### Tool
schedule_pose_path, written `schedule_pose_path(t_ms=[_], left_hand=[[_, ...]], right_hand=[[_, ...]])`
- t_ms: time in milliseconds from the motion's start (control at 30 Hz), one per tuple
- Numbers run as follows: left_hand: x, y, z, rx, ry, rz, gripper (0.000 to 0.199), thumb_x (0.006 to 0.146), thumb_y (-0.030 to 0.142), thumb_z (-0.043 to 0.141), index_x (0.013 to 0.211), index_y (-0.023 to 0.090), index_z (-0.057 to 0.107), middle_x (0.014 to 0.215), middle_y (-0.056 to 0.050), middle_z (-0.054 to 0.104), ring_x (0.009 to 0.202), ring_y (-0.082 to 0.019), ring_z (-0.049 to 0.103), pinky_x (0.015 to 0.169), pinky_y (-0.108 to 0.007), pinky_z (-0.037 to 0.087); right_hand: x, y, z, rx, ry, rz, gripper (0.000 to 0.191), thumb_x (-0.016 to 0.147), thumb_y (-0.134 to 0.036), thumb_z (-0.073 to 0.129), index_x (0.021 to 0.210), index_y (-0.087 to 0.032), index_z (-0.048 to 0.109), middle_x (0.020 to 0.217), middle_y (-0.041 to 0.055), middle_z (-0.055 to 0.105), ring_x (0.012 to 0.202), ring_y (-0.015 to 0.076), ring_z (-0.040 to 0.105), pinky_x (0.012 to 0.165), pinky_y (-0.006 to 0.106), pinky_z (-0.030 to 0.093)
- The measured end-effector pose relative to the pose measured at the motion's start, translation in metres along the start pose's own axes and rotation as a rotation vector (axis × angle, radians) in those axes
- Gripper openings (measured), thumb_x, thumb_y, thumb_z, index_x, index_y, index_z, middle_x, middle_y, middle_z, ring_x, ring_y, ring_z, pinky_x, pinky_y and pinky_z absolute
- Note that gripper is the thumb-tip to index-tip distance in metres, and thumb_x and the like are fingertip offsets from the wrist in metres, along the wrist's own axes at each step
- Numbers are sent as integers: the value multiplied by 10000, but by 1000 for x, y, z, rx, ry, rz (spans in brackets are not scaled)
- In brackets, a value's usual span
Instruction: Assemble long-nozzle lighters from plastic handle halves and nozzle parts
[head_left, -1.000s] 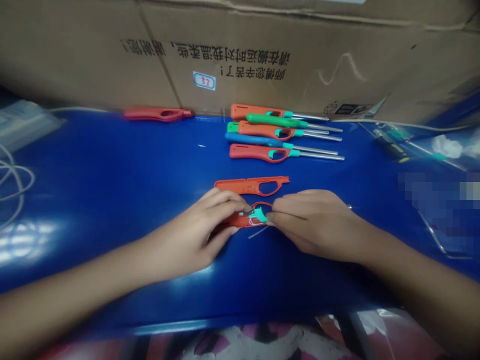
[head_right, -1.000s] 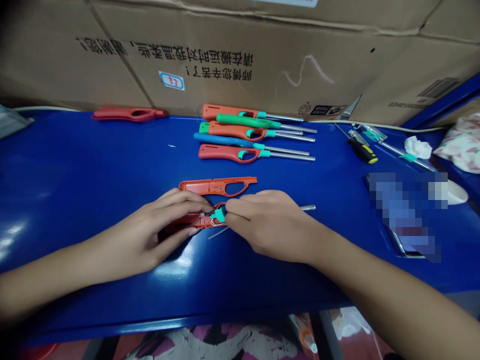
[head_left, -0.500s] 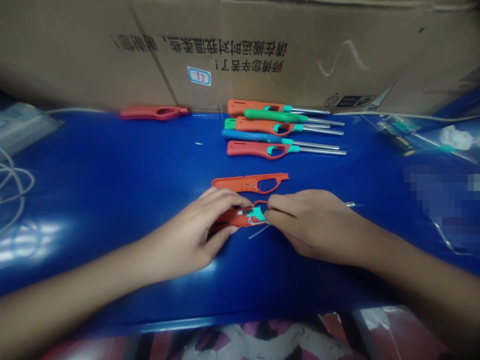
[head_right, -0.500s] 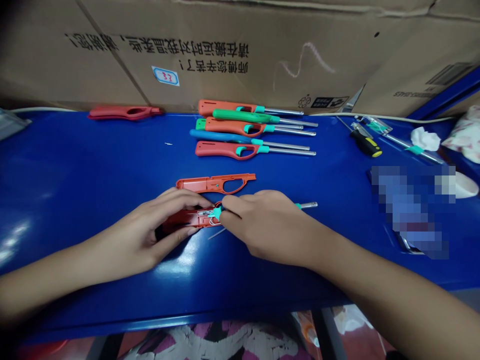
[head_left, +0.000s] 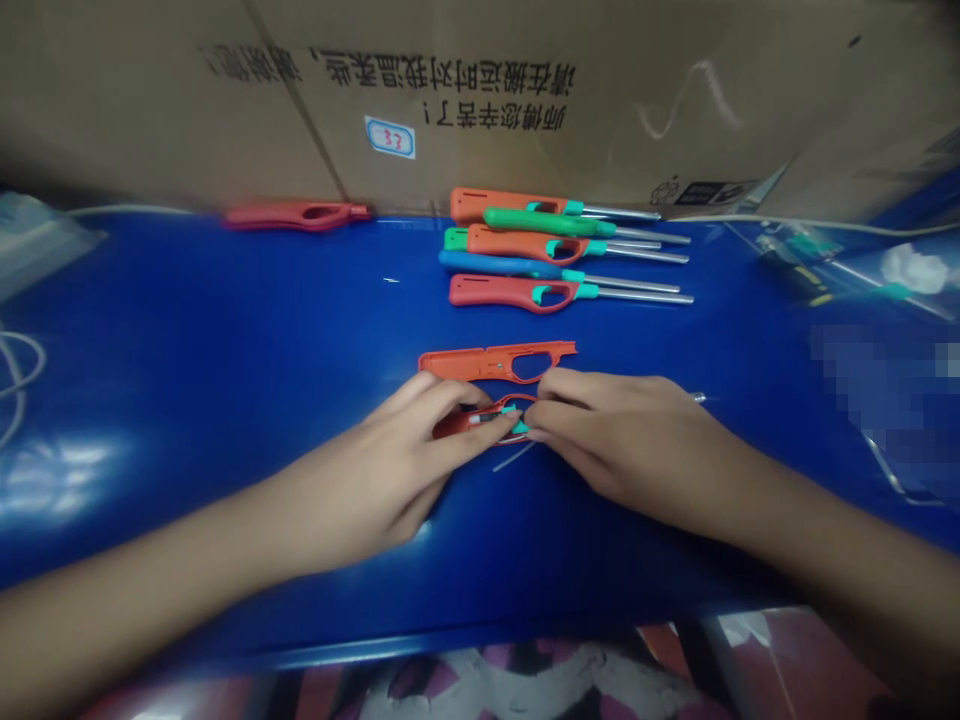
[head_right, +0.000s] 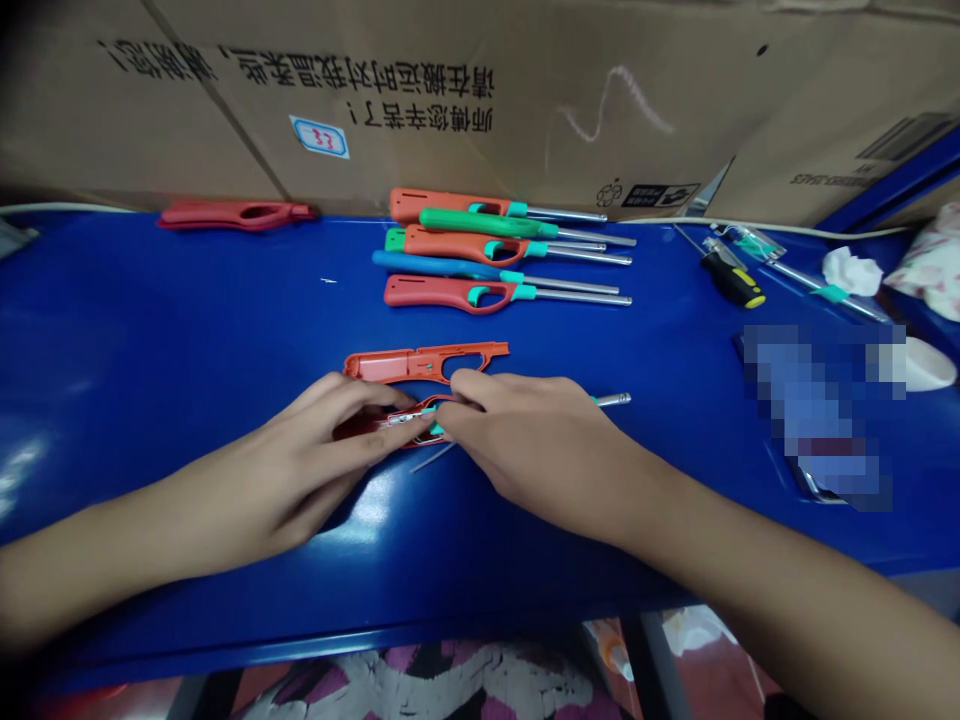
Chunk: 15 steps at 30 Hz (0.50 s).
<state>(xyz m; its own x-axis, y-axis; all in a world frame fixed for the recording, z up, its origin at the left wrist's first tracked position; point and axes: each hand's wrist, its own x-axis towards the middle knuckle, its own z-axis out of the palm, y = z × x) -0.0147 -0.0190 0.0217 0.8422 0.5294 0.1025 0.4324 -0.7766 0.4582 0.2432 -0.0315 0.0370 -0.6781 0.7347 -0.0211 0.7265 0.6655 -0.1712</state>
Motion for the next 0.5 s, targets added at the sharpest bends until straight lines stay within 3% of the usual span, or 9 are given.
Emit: schedule_pose_path(t_ms=[167,267,367,500], left_hand=[[0,0,1,83,3,45,587,933,47,460,1506,175,461,1293,-171,519,1127,-283,490,918,-424,545],[-2,1,1,153,-25,54,649,869,12,492,1504,142,457,1313,-192,512,1179,-326,479,953,-487,541],[-3,1,0,210,-42,64,684,836,-3,504,1506,128,452,1339,-197,503,1239,-341,453,1023,-520,509],[-4,1,-1,254,-61,67,691,840,24,518,1517,134,438,1384,-195,484,1255,-343,447,1043,-521,502]], right_hand=[[1,4,-1,201,-8,55,212,1040,-321,483,960,-222,652,951,4,607,831,152,601,633,295,351],[-1,7,-4,259,-19,75,146,1011,-321,533,1010,-225,643,1005,12,606,862,159,603,671,291,390],[-5,10,-9,240,-27,82,123,979,-259,561,1094,-239,599,1118,23,585,850,153,598,649,281,397],[-7,13,-13,145,-74,-25,144,959,-242,586,1101,-240,566,1153,31,554,807,150,585,595,274,369]])
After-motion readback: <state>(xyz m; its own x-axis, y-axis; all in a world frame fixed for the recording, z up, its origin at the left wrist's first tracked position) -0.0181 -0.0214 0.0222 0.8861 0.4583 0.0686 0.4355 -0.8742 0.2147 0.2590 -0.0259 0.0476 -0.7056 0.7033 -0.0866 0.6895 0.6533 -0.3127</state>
